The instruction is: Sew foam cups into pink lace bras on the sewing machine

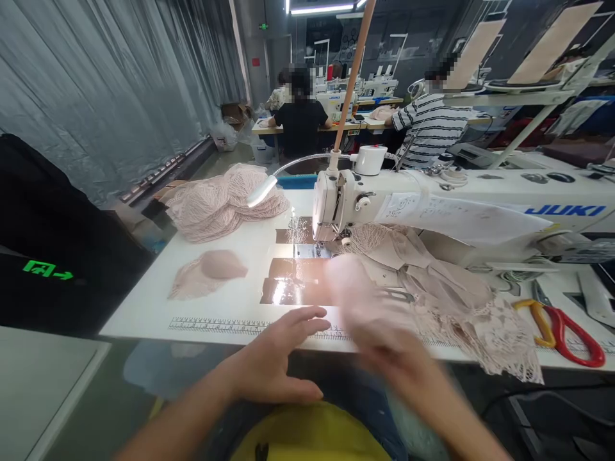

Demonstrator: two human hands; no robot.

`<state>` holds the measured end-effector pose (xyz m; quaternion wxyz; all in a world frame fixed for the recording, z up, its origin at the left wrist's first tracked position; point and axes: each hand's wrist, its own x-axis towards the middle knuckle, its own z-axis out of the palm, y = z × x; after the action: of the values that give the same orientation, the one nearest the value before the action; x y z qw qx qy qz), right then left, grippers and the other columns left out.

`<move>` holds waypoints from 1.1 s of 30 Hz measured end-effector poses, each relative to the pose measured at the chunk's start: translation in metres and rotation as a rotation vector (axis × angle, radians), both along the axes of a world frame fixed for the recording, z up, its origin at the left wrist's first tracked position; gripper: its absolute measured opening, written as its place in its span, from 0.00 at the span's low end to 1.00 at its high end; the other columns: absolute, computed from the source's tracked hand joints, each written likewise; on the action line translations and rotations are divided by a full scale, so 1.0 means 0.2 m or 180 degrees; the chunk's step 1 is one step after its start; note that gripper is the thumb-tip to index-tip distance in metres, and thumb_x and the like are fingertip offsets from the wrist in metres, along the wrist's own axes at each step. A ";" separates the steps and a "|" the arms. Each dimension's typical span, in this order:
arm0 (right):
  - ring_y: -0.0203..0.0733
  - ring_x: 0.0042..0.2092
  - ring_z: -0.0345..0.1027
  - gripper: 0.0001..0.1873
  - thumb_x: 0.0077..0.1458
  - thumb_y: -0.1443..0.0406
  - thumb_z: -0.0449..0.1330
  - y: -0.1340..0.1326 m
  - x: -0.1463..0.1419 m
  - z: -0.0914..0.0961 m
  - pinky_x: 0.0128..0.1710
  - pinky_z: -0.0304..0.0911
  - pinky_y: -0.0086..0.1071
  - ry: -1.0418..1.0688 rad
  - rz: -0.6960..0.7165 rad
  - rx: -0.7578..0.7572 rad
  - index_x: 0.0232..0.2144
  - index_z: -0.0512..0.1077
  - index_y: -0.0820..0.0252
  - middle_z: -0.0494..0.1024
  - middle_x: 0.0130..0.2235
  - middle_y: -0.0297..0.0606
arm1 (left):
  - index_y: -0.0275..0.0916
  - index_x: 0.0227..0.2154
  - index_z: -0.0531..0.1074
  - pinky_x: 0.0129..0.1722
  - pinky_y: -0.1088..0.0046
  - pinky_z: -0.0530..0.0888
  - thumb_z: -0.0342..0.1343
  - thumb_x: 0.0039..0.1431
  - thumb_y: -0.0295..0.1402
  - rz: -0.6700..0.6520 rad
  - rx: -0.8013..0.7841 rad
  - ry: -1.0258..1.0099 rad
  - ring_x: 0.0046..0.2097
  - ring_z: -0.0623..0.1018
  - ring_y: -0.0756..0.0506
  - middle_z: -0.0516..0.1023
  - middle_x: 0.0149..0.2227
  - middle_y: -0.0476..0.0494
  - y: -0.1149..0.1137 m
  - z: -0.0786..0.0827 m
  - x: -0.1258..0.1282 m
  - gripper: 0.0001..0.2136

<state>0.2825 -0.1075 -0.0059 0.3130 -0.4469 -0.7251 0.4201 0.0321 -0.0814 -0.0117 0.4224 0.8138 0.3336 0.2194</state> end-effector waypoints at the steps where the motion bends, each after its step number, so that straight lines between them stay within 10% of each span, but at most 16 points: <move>1: 0.39 0.35 0.69 0.09 0.60 0.61 0.55 0.03 -0.08 -0.03 0.35 0.67 0.32 0.0045 0.0371 -0.0051 0.38 0.72 0.58 0.76 0.36 0.35 | 0.42 0.59 0.60 0.57 0.61 0.65 0.65 0.46 0.37 0.0035 -0.0057 0.0080 0.55 0.70 0.37 0.69 0.57 0.36 -0.01 0.00 0.01 0.36; 5: 0.35 0.31 0.65 0.06 0.55 0.71 0.54 0.06 -0.26 -0.07 0.29 0.61 0.27 0.0148 0.1014 0.0389 0.28 0.68 0.58 0.72 0.29 0.33 | 0.43 0.49 0.69 0.44 0.71 0.71 0.57 0.52 0.29 0.0105 -0.0679 0.0015 0.43 0.75 0.44 0.77 0.44 0.47 -0.07 -0.03 0.02 0.19; 12: 0.38 0.32 0.67 0.11 0.47 0.74 0.60 0.08 -0.07 0.06 0.29 0.61 0.29 0.0597 -0.0856 0.1971 0.31 0.67 0.54 0.71 0.31 0.34 | 0.34 0.27 0.71 0.30 0.75 0.63 0.49 0.62 0.37 0.1172 -0.1113 -0.0150 0.30 0.69 0.49 0.72 0.28 0.47 -0.23 -0.20 -0.08 0.13; 14: 0.39 0.32 0.66 0.09 0.47 0.72 0.61 0.10 -0.07 0.05 0.30 0.61 0.29 0.0422 -0.0850 0.1443 0.30 0.68 0.55 0.71 0.31 0.34 | 0.33 0.29 0.72 0.30 0.75 0.64 0.49 0.63 0.40 0.0962 -0.1494 -0.0514 0.30 0.69 0.49 0.72 0.28 0.46 -0.26 -0.20 -0.09 0.15; 18: 0.37 0.31 0.63 0.05 0.51 0.66 0.60 0.10 -0.18 -0.06 0.30 0.61 0.28 0.0650 0.0812 -0.0970 0.26 0.68 0.60 0.70 0.28 0.33 | 0.36 0.47 0.70 0.34 0.72 0.69 0.55 0.58 0.43 0.0058 -0.2085 -0.1439 0.36 0.74 0.46 0.74 0.41 0.38 -0.28 -0.12 -0.08 0.18; 21: 0.34 0.31 0.61 0.09 0.53 0.61 0.62 0.08 -0.26 -0.14 0.32 0.59 0.28 0.1429 0.1576 -0.2074 0.28 0.69 0.63 0.68 0.27 0.32 | 0.45 0.60 0.58 0.33 0.75 0.71 0.60 0.55 0.39 0.0338 -0.1621 -0.1471 0.39 0.74 0.47 0.69 0.52 0.37 -0.26 -0.10 -0.07 0.31; 24: 0.31 0.27 0.55 0.13 0.51 0.59 0.64 0.06 -0.28 -0.16 0.28 0.54 0.26 0.1830 0.1757 -0.2437 0.29 0.69 0.64 0.64 0.26 0.29 | 0.47 0.61 0.58 0.44 0.70 0.72 0.63 0.52 0.37 0.0895 -0.0918 -0.1059 0.49 0.71 0.42 0.64 0.57 0.38 -0.20 -0.12 -0.06 0.33; 27: 0.31 0.26 0.52 0.16 0.53 0.55 0.62 0.07 -0.28 -0.13 0.26 0.51 0.27 0.1943 0.2016 -0.2542 0.27 0.68 0.64 0.62 0.25 0.30 | 0.46 0.61 0.59 0.59 0.59 0.62 0.65 0.47 0.40 0.0587 -0.1003 -0.1029 0.60 0.62 0.35 0.59 0.62 0.39 -0.12 -0.14 -0.07 0.37; 30: 0.31 0.26 0.52 0.17 0.57 0.54 0.58 0.09 -0.27 -0.12 0.27 0.51 0.27 0.1932 0.2108 -0.2456 0.27 0.69 0.64 0.61 0.25 0.31 | 0.44 0.60 0.60 0.54 0.61 0.67 0.65 0.47 0.42 -0.0045 -0.1532 -0.1162 0.54 0.70 0.38 0.67 0.55 0.38 -0.04 -0.12 -0.08 0.36; 33: 0.31 0.27 0.55 0.15 0.55 0.56 0.60 0.10 -0.26 -0.12 0.27 0.52 0.26 0.1891 0.1547 -0.2344 0.28 0.70 0.64 0.65 0.27 0.32 | 0.41 0.54 0.68 0.40 0.72 0.71 0.62 0.52 0.38 0.0253 -0.1564 -0.1032 0.41 0.74 0.46 0.73 0.43 0.42 -0.02 -0.09 -0.09 0.25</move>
<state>0.2308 -0.0867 -0.0307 0.2208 -0.2081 -0.4923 0.8158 0.0142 -0.0852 -0.0301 0.6455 0.6278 0.3365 0.2755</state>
